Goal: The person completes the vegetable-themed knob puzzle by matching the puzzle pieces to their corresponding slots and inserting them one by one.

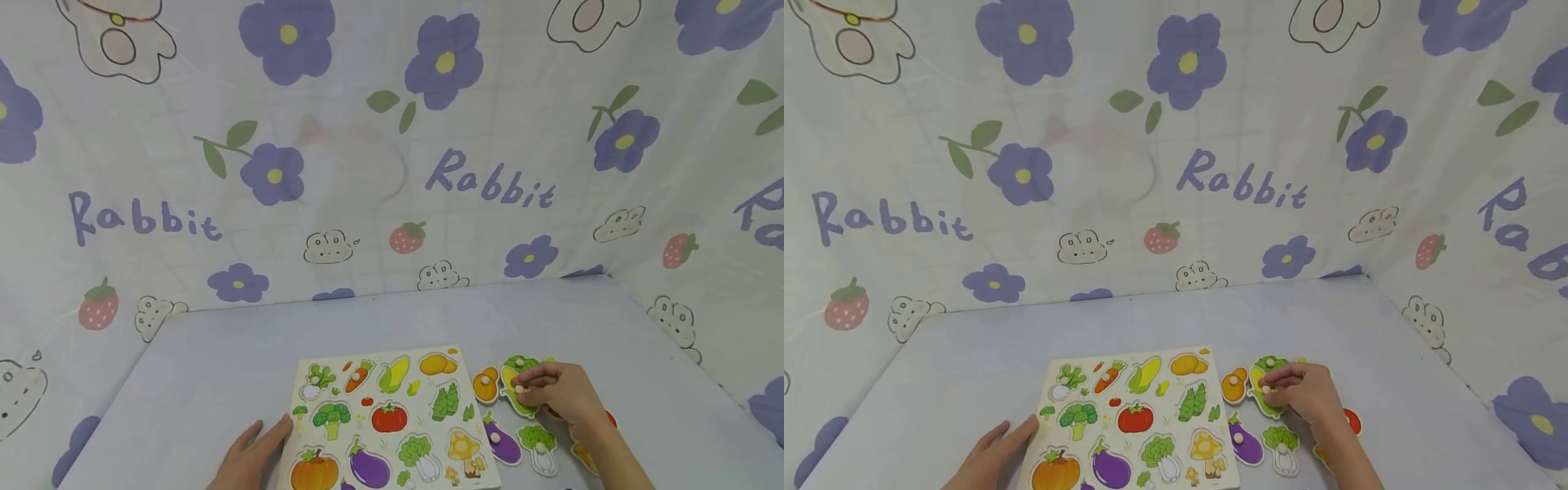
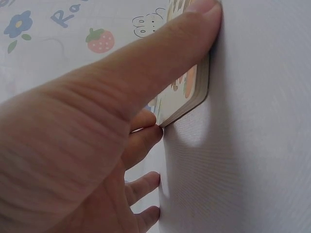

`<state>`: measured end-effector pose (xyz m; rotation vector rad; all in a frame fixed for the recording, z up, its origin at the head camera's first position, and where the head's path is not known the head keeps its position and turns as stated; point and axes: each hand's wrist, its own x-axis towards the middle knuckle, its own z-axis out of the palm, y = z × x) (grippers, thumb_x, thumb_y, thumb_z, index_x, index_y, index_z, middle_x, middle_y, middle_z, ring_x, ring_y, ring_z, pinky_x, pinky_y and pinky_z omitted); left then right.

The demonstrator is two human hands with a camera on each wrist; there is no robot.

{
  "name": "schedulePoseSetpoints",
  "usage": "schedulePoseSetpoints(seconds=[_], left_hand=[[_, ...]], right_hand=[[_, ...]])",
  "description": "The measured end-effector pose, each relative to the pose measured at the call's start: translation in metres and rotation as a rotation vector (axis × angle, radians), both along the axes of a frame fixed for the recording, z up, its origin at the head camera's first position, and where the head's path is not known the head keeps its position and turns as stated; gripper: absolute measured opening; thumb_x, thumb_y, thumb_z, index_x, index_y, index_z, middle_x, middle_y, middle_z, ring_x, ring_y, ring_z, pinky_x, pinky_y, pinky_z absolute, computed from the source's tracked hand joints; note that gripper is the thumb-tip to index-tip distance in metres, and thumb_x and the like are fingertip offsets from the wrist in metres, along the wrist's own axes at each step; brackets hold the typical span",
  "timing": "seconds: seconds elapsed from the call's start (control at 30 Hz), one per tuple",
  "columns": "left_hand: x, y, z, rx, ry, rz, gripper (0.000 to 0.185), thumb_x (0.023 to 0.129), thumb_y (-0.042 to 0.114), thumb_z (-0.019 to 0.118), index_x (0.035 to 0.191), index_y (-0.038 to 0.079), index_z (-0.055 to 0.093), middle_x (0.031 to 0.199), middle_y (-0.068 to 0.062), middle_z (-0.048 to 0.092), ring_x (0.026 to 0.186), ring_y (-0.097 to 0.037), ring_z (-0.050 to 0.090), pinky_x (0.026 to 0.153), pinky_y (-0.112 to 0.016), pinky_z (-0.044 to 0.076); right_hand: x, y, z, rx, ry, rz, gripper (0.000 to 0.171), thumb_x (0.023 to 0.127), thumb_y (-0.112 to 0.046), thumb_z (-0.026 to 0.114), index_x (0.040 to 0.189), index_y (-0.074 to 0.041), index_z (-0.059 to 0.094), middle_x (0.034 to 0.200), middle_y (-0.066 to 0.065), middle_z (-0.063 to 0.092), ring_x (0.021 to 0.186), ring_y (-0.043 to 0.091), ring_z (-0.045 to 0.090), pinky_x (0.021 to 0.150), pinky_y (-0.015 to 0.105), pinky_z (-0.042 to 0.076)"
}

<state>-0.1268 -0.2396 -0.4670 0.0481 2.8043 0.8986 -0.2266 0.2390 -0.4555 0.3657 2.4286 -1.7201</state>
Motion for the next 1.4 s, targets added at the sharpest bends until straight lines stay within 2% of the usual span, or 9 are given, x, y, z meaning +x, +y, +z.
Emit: schedulePoseSetpoints(seconds=[0.1,0.27,0.47,0.63,0.8,1.0,1.2,1.4], left_hand=[[0.001,-0.001,-0.001,0.004,-0.018,0.023,0.113,0.058,0.065,0.085,0.15,0.013,0.044,0.148,-0.012,0.044,0.136,-0.052,0.025,0.097,-0.074,0.033],[0.002,-0.002,-0.001,-0.006,-0.021,0.022,0.115,0.058,0.066,0.085,0.15,0.013,0.043,0.148,-0.011,0.044,0.137,-0.051,0.024,0.098,-0.074,0.033],[0.002,-0.003,0.003,0.025,-0.009,-0.012,0.115,0.059,0.07,0.082,0.151,0.014,0.042,0.149,-0.007,0.044,0.139,-0.049,0.021,0.098,-0.075,0.032],[0.0,-0.005,0.004,0.038,0.008,-0.053,0.114,0.061,0.069,0.082,0.152,0.013,0.04,0.151,-0.007,0.043,0.139,-0.049,0.018,0.098,-0.076,0.03],[-0.001,-0.005,0.003,0.051,0.017,-0.07,0.114,0.061,0.067,0.083,0.152,0.012,0.04,0.151,-0.008,0.042,0.139,-0.05,0.017,0.098,-0.076,0.03],[0.0,-0.005,0.004,0.04,0.033,-0.08,0.115,0.061,0.068,0.082,0.151,0.011,0.04,0.151,-0.008,0.042,0.139,-0.05,0.018,0.098,-0.075,0.03],[0.0,-0.003,0.004,0.032,0.0,-0.052,0.118,0.057,0.072,0.081,0.152,0.013,0.04,0.151,-0.005,0.042,0.141,-0.047,0.017,0.1,-0.075,0.028],[0.001,-0.004,0.006,0.053,-0.001,-0.058,0.116,0.06,0.069,0.082,0.152,0.013,0.039,0.152,-0.007,0.04,0.14,-0.048,0.015,0.1,-0.076,0.027]], right_hand=[[0.0,-0.001,0.001,-0.003,-0.011,-0.002,0.026,0.073,-0.005,0.086,0.096,-0.004,0.075,0.092,0.006,0.073,0.055,0.016,0.044,0.043,0.026,0.033],[-0.001,-0.003,0.002,-0.02,0.009,0.011,0.027,0.074,-0.008,0.086,0.097,-0.003,0.074,0.092,0.006,0.074,0.052,0.015,0.039,0.043,0.026,0.033],[0.0,-0.005,0.006,-0.035,0.034,0.01,0.028,0.074,-0.007,0.086,0.098,-0.002,0.073,0.093,0.006,0.074,0.067,0.019,0.051,0.047,0.028,0.038],[0.002,-0.005,0.01,-0.056,0.05,0.018,0.029,0.075,-0.009,0.086,0.1,-0.002,0.073,0.096,0.006,0.074,0.085,0.021,0.058,0.061,0.028,0.048],[0.002,-0.006,0.012,-0.096,0.081,-0.008,0.032,0.074,-0.012,0.088,0.1,-0.001,0.073,0.098,0.008,0.074,0.088,0.019,0.064,0.071,0.026,0.053],[0.001,-0.01,0.011,-0.131,0.088,-0.066,0.035,0.071,-0.012,0.09,0.099,-0.001,0.073,0.097,0.006,0.074,0.083,0.015,0.066,0.066,0.024,0.053],[0.001,-0.012,0.01,-0.113,0.082,-0.08,0.036,0.07,-0.016,0.091,0.099,-0.004,0.074,0.097,0.003,0.075,0.082,0.013,0.064,0.06,0.025,0.048],[0.001,-0.014,0.009,-0.098,0.046,-0.087,0.039,0.069,-0.021,0.092,0.101,-0.007,0.075,0.098,0.003,0.074,0.08,0.014,0.064,0.056,0.026,0.043]])
